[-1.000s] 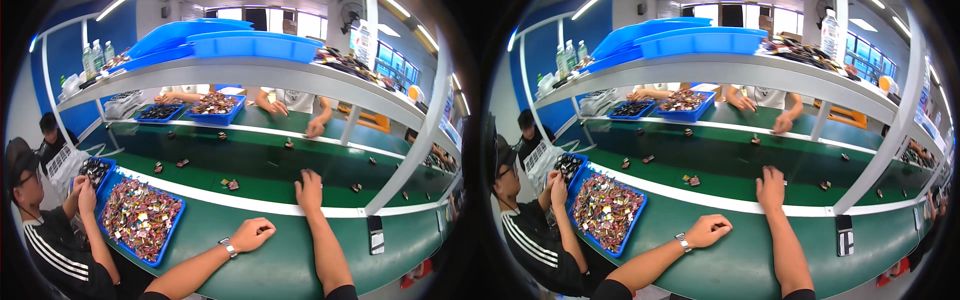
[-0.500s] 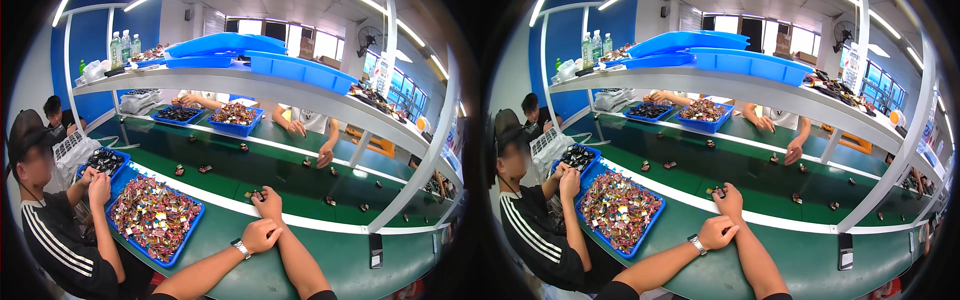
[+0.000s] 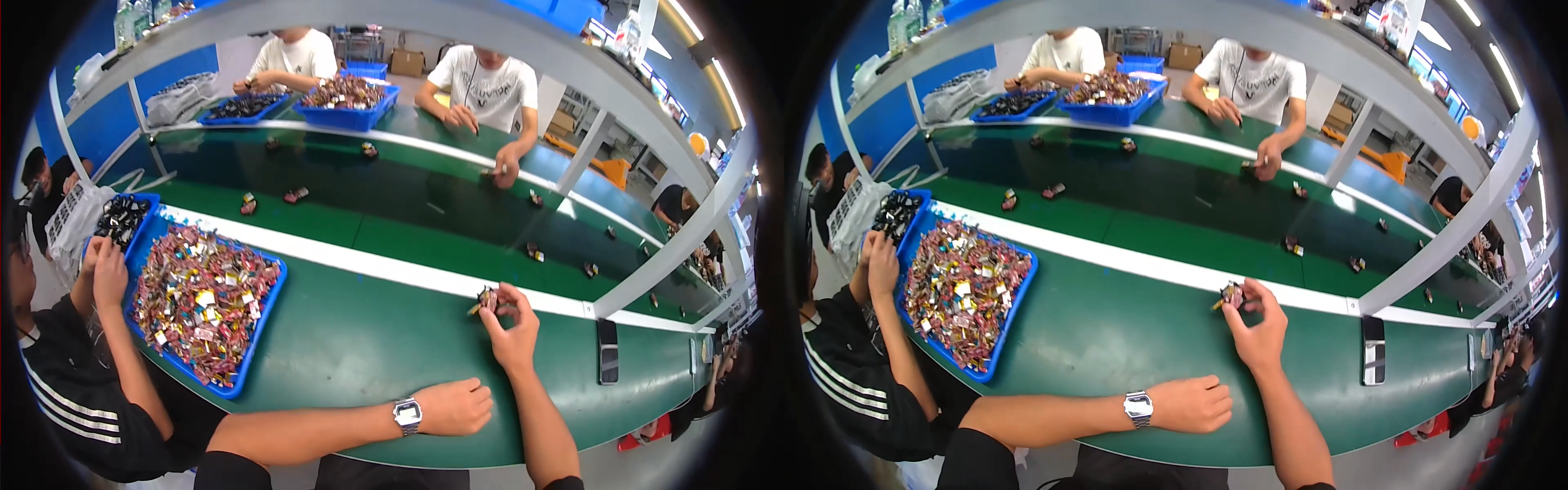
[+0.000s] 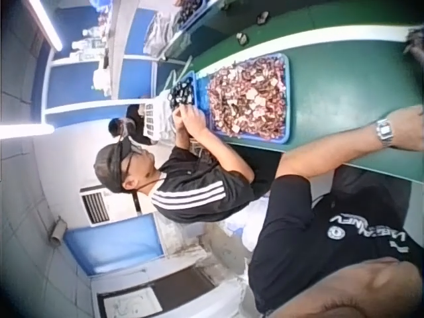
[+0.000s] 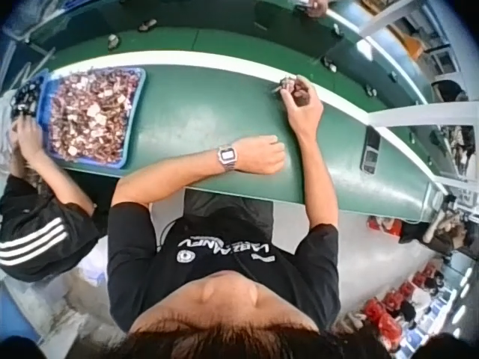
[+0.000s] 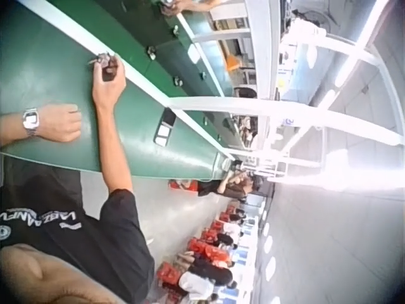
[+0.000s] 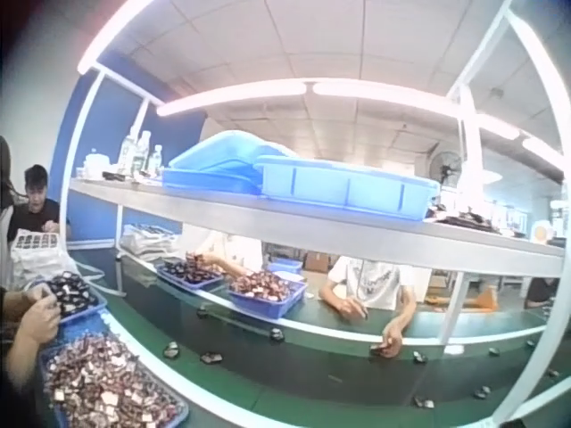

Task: The recorder is assembling small plastic and metal components on a factory conveyor belt.

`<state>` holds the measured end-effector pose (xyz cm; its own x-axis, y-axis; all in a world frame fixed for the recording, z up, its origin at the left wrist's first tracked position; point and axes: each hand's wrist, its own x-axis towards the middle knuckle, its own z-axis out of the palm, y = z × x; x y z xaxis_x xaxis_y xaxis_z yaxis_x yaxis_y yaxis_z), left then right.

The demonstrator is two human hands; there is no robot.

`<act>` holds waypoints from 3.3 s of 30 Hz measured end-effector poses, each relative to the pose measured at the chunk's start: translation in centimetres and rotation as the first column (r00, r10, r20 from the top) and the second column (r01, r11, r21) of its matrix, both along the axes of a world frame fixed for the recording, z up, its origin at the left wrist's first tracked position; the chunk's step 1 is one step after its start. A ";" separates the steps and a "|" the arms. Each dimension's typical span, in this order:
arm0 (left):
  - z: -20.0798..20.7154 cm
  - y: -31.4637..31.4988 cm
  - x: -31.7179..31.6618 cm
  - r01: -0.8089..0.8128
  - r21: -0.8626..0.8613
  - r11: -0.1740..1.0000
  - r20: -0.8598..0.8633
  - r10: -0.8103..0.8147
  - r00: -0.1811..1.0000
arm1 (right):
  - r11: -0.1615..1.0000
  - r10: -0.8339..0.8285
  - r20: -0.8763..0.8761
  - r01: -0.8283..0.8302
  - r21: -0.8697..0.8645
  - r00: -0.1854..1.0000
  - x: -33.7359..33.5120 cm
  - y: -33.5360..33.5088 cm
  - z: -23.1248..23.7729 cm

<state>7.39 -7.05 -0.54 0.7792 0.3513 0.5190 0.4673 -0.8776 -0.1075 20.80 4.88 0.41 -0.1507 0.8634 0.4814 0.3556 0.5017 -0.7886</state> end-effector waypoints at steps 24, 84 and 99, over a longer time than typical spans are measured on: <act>1.5 6.5 -7.8 0.077 -0.801 0.594 0.568 0.713 0.412 | 0.908 0.346 0.211 -0.382 0.171 0.914 -1.6 -1.7 1.3; 1.0 6.6 -8.5 0.645 -0.758 0.092 0.497 0.721 0.482 | 0.911 0.365 0.180 -0.390 0.132 0.913 -1.2 -2.2 1.3; 0.6 6.7 -8.6 0.648 -0.758 0.076 0.492 0.719 0.491 | 0.954 0.277 0.105 -0.287 0.087 0.955 -2.1 -2.7 -0.3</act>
<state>-1.19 -0.33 0.03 0.3078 0.9456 -0.1052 -0.2767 0.1947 0.9410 18.70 2.14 0.13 -0.4280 0.7275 0.5362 0.2556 0.6665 -0.7003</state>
